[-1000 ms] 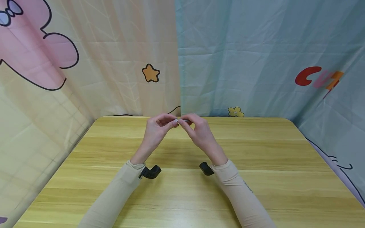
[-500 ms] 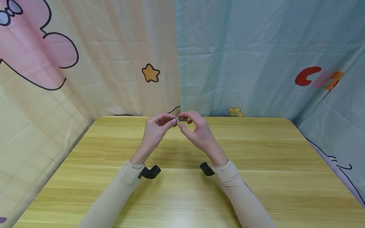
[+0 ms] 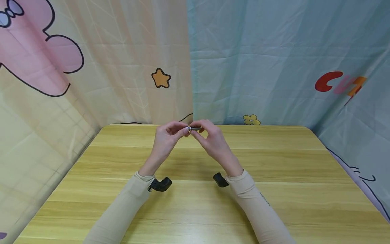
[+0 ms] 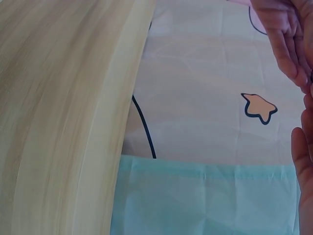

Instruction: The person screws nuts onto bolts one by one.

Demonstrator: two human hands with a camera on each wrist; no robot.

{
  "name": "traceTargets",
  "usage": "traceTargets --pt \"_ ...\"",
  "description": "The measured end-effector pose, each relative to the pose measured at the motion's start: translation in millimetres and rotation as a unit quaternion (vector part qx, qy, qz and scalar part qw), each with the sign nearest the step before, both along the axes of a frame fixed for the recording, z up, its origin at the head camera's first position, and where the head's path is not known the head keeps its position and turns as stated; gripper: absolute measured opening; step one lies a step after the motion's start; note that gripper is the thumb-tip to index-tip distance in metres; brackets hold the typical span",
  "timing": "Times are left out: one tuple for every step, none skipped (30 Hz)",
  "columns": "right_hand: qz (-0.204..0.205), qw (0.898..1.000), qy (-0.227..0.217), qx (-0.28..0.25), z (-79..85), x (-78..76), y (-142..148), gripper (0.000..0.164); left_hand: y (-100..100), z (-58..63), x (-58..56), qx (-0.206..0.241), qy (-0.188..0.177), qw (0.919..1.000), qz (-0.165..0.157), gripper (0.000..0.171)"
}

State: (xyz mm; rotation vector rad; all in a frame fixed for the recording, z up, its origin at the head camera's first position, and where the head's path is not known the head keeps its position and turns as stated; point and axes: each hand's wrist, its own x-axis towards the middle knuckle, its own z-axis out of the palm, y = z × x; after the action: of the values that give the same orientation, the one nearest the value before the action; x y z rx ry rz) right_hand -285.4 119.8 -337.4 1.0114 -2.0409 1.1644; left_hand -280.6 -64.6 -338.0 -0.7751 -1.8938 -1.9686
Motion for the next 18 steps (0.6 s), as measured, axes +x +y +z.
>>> traceTargets --pt "-0.001 1.000 0.001 0.001 0.0 0.1 0.1 0.021 -0.1 -0.2 0.0 0.000 0.003 1.0000 -0.001 0.013" --pt "-0.003 1.000 0.001 0.002 0.2 0.4 0.2 0.020 -0.3 -0.5 0.0 -0.001 0.005 1.0000 -0.001 0.013" --pt "-0.005 1.000 0.000 0.004 0.2 0.7 0.4 0.019 -0.5 -0.7 0.0 -0.002 0.007 1.0000 -0.001 0.013" --pt "-0.008 1.000 0.000 0.007 0.3 1.0 0.5 0.018 -0.7 -0.9 -0.1 -0.002 0.009 0.9999 -0.003 0.012" --pt "-0.012 1.000 -0.001 0.009 0.0 1.0 0.8 0.017 -0.8 -1.0 -0.1 -0.002 0.011 0.9999 -0.006 0.012" --pt "-0.015 1.000 -0.002 0.011 -0.2 1.1 1.0 0.015 -1.1 -1.1 -0.1 -0.003 0.013 0.9999 -0.008 0.012" --pt "-0.018 1.000 -0.004 0.013 -0.3 1.0 1.1 0.013 -1.4 -1.1 0.0 -0.004 0.014 0.9998 -0.010 0.011" --pt "-0.022 1.000 -0.006 0.015 -0.3 1.1 1.1 0.011 -1.5 -1.1 0.0 -0.005 0.016 0.9998 -0.011 0.011" --pt "-0.024 1.000 -0.007 0.015 -0.4 1.0 1.1 0.009 -1.6 -1.2 0.0 -0.007 0.018 0.9997 -0.012 0.011" --pt "-0.027 0.999 -0.009 0.015 -0.4 0.9 1.1 0.008 -1.7 -1.3 0.1 -0.008 0.019 0.9997 -0.012 0.012" --pt "-0.028 0.999 -0.011 0.015 -0.4 1.0 1.0 0.008 -1.8 -1.5 0.2 -0.011 0.020 0.9997 -0.011 0.012" --pt "-0.031 0.999 -0.014 0.014 -0.1 1.2 0.7 0.008 -2.1 -1.7 0.3 -0.013 0.021 0.9997 -0.009 0.012" --pt "-0.033 0.999 -0.017 0.014 0.1 1.2 0.3 0.009 -2.2 -1.8 0.3 -0.014 0.019 0.9997 -0.007 0.012" --pt "-0.034 0.999 -0.020 0.013 0.3 1.3 -0.1 0.010 -2.2 -1.6 0.7 -0.015 0.016 0.9997 -0.006 0.013" --pt "-0.036 0.999 -0.022 0.012 0.2 1.2 -0.3 0.011 -2.3 -1.4 1.1 -0.015 0.012 0.9998 -0.005 0.013" --pt "-0.036 0.999 -0.024 0.010 -0.1 1.0 -0.4 0.012 -2.4 -0.8 1.8 -0.014 0.006 0.9999 -0.004 0.013" --pt "-0.034 0.999 -0.026 0.008 -0.3 0.9 -0.5 0.012 -2.5 0.0 2.5 -0.012 0.001 0.9999 -0.004 0.013" --pt "-0.030 0.999 -0.027 0.006 -0.6 0.7 -0.4 0.013 -2.6 1.3 3.6 -0.011 -0.005 0.9999 -0.004 0.013"
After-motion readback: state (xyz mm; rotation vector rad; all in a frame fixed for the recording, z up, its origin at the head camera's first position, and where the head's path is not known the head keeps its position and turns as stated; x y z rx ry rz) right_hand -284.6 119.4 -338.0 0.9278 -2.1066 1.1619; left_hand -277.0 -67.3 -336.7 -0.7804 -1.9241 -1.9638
